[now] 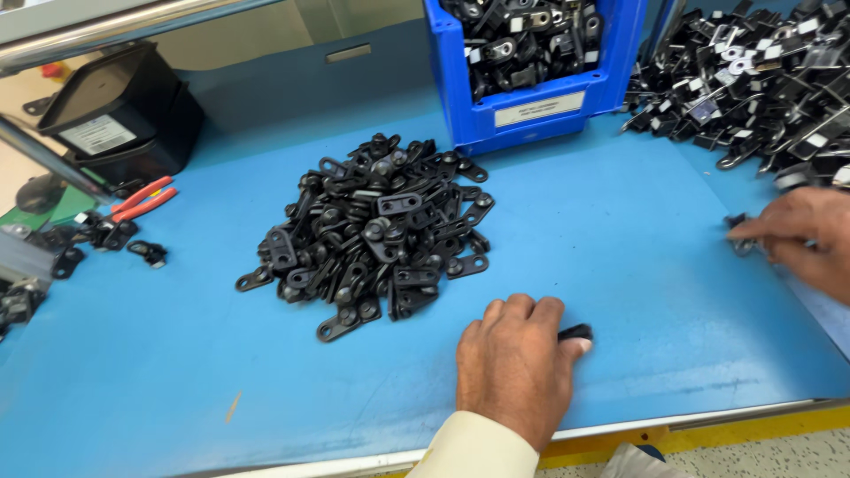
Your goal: The person repeatedly picks a black plastic bracket and a metal clip from piles on a blue workbench, aligns the clip into the bracket, and places the assembled unit aside. The process continues with multiple identical parts.
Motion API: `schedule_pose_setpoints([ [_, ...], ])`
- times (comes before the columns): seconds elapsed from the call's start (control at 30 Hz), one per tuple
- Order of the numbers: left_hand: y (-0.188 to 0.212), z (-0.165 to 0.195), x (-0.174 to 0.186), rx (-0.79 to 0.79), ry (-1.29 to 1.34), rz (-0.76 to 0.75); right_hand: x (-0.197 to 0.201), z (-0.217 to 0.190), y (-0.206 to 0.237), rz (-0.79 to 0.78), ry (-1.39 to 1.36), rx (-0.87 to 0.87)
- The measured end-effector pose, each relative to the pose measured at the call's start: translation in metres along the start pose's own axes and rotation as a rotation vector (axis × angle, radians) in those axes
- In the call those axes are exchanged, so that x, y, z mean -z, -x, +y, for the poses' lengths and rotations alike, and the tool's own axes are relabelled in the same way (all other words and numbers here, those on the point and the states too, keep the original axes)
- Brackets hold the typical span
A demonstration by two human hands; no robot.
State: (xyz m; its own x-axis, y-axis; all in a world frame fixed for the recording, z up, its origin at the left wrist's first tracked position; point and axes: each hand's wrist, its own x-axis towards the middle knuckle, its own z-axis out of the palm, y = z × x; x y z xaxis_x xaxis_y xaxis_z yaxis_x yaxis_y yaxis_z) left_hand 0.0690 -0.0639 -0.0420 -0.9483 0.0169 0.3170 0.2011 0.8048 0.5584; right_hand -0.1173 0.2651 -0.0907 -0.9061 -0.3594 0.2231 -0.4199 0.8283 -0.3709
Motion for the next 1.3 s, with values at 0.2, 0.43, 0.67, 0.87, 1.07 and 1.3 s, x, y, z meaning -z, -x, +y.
schedule_pose_setpoints([
  [0.2, 0.000, 0.005, -0.007, 0.069, 0.006, -0.074, -0.017, 0.010, 0.023, 0.080, -0.183, -0.474],
  [0.43, 0.008, -0.001, -0.011, 0.016, 0.050, -0.043, -0.019, -0.011, 0.012, 0.134, -0.219, -0.618],
  [0.67, 0.014, -0.005, -0.005, -0.070, 0.138, -0.050, -0.010, -0.080, 0.038, 0.052, 0.139, -0.392],
  [0.87, 0.011, -0.001, 0.005, 0.045, 0.212, -0.019, -0.006, -0.129, 0.056, 0.070, 0.214, -0.314],
  [1.07, -0.010, 0.005, 0.009, -0.125, 0.032, -0.366, 0.009, -0.137, 0.041, -0.062, 0.269, -0.232],
  [1.3, -0.036, 0.031, -0.015, 0.729, 0.542, -0.170, 0.013, -0.141, 0.064, 0.068, -0.257, -0.567],
])
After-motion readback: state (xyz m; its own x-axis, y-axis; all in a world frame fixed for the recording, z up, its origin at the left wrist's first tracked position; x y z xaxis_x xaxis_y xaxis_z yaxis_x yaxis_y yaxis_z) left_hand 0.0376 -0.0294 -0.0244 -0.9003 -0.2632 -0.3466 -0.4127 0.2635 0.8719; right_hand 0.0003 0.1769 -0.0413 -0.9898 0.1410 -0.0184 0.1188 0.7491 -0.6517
